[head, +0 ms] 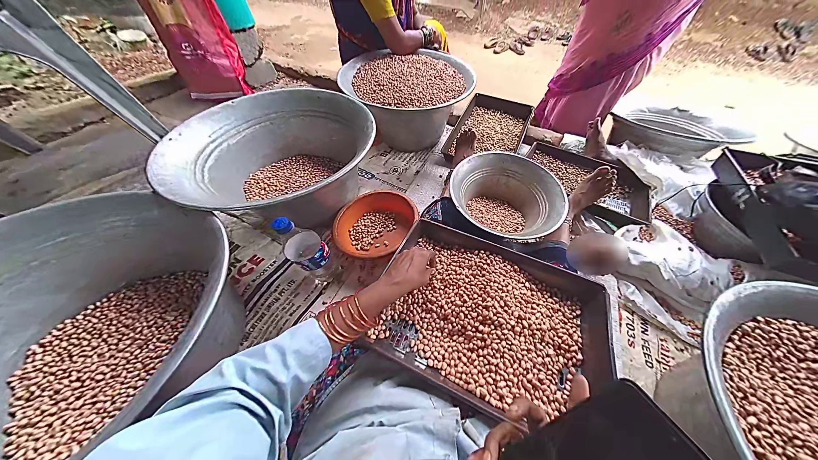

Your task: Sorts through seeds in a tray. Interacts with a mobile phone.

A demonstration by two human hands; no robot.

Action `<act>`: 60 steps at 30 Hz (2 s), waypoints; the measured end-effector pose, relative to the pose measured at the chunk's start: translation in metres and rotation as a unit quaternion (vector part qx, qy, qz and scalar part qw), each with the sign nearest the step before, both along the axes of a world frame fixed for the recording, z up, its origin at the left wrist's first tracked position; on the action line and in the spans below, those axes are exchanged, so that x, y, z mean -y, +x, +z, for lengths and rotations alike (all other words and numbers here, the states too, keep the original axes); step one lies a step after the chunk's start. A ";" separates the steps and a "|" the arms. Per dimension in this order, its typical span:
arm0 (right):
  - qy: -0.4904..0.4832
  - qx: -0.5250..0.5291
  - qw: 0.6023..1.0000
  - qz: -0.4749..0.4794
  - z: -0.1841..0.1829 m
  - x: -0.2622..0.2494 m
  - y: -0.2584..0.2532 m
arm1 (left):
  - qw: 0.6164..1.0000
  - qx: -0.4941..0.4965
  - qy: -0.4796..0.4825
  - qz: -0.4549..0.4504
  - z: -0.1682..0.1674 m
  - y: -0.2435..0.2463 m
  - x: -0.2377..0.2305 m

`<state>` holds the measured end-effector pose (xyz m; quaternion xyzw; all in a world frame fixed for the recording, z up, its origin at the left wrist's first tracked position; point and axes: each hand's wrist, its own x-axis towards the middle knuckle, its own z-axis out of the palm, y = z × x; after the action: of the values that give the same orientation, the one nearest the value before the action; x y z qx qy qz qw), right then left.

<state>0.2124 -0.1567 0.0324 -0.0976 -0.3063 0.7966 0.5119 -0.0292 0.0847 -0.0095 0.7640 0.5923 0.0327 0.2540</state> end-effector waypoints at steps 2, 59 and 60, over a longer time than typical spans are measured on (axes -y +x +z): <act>0.031 -0.031 0.995 -0.085 -0.028 0.003 -0.004 | 0.998 0.025 0.037 0.046 0.007 -0.011 -0.007; -0.057 -0.241 0.945 -0.214 -0.014 -0.066 0.068 | 0.872 0.297 0.318 -0.224 0.042 0.085 0.132; -0.058 -0.236 0.946 -0.214 -0.014 -0.066 0.068 | 0.869 0.294 0.320 -0.237 0.043 0.088 0.136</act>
<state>0.2800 -0.0911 0.0183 0.0005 -0.1016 0.6846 0.7218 0.0587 -0.0513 0.0338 0.8756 0.2484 0.3829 0.1581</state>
